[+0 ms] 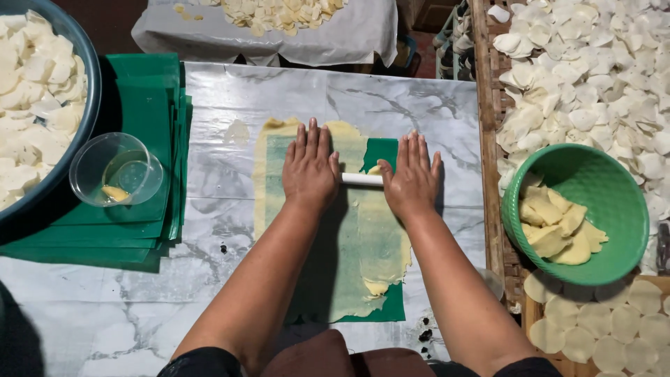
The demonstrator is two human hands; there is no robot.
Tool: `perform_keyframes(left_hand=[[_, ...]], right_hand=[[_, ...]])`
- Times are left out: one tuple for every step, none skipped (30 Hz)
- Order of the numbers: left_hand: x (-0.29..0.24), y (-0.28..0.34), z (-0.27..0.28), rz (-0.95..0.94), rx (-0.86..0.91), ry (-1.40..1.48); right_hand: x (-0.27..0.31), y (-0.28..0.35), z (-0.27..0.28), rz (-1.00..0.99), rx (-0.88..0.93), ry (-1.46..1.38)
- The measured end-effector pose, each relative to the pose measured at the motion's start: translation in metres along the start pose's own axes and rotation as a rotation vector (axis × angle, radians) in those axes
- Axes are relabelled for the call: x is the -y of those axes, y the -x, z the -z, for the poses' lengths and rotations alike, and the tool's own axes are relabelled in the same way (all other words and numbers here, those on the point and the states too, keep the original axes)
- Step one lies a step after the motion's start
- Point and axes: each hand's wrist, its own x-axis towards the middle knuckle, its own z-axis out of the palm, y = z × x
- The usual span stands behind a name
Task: Roll out a thin sheet of dough or paste using a small rolling pin on a flat surface.
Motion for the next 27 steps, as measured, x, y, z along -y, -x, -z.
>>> perform_keyframes(left_hand=[[-0.002,0.004,0.005,0.0,-0.007,0.0],[-0.003,0.008,0.009,0.005,0.018,-0.005],[-0.005,0.017,0.011,0.012,0.053,-0.012],[-0.004,0.035,0.009,0.014,0.057,-0.012],[-0.004,0.053,0.008,-0.017,0.03,-0.008],[-0.004,0.071,0.007,-0.048,0.002,-0.003],[-0.002,0.087,0.001,-0.046,-0.001,-0.005],[0.0,0.103,-0.005,-0.067,-0.008,-0.015],[0.004,0.121,-0.011,-0.085,-0.01,-0.027],[0.006,0.13,-0.017,-0.08,-0.011,-0.029],[0.008,0.139,-0.023,-0.091,-0.053,-0.039],[0.009,0.147,-0.029,-0.103,-0.095,-0.048],[0.008,0.142,-0.03,-0.105,-0.093,-0.048],[0.007,0.136,-0.031,-0.103,-0.109,-0.029],[0.007,0.131,-0.032,-0.099,-0.126,-0.011],[0.004,0.118,-0.028,-0.099,-0.125,-0.013],[0.003,0.104,-0.024,-0.09,-0.127,-0.002],[0.001,0.089,-0.019,-0.081,-0.13,0.009],[0.001,0.075,-0.016,-0.082,-0.128,0.009],[0.0,0.061,-0.012,-0.059,-0.112,0.018],[-0.001,0.046,-0.009,-0.039,-0.096,0.028],[-0.001,0.033,-0.007,-0.041,-0.095,0.028],[0.0,0.018,-0.004,-0.022,-0.07,0.023],[0.0,0.003,-0.001,-0.003,-0.046,0.019],[0.001,-0.008,0.004,-0.004,-0.045,0.018],[0.002,-0.02,0.009,0.014,-0.022,0.02],[0.001,-0.029,0.014,0.029,0.004,0.024]], right_hand=[[0.001,0.003,0.002,0.003,-0.006,0.001],[0.001,0.005,0.004,0.009,-0.007,0.006],[0.001,0.013,0.004,0.013,0.003,0.009],[0.002,0.032,0.002,0.013,0.008,0.008],[0.001,0.051,0.0,0.06,-0.057,0.008],[0.001,0.069,-0.001,0.107,-0.122,0.008],[0.0,0.089,0.002,0.111,-0.125,0.007],[-0.001,0.109,0.004,0.139,-0.124,0.029],[-0.001,0.13,0.006,0.169,-0.12,0.049],[-0.001,0.138,0.005,0.173,-0.119,0.045],[-0.003,0.148,0.004,0.184,-0.126,0.038],[-0.004,0.157,0.003,0.195,-0.134,0.031],[-0.003,0.152,0.003,0.191,-0.133,0.03],[-0.001,0.146,0.003,0.18,-0.154,0.056],[0.002,0.14,0.003,0.17,-0.176,0.079],[0.001,0.124,0.0,0.169,-0.176,0.077],[0.001,0.107,-0.004,0.137,-0.175,0.051],[0.002,0.088,-0.008,0.105,-0.174,0.025],[0.002,0.072,-0.008,0.104,-0.173,0.025],[0.002,0.054,-0.008,0.074,-0.139,0.023],[0.002,0.038,-0.009,0.042,-0.107,0.02],[0.003,0.024,-0.007,0.04,-0.106,0.02],[0.003,0.008,-0.005,0.002,-0.041,0.012],[0.004,-0.008,-0.003,-0.037,0.023,0.004],[0.008,-0.02,0.003,-0.038,0.023,0.004],[0.011,-0.032,0.009,-0.05,0.056,-0.024],[0.012,-0.042,0.016,-0.066,0.091,-0.05]])
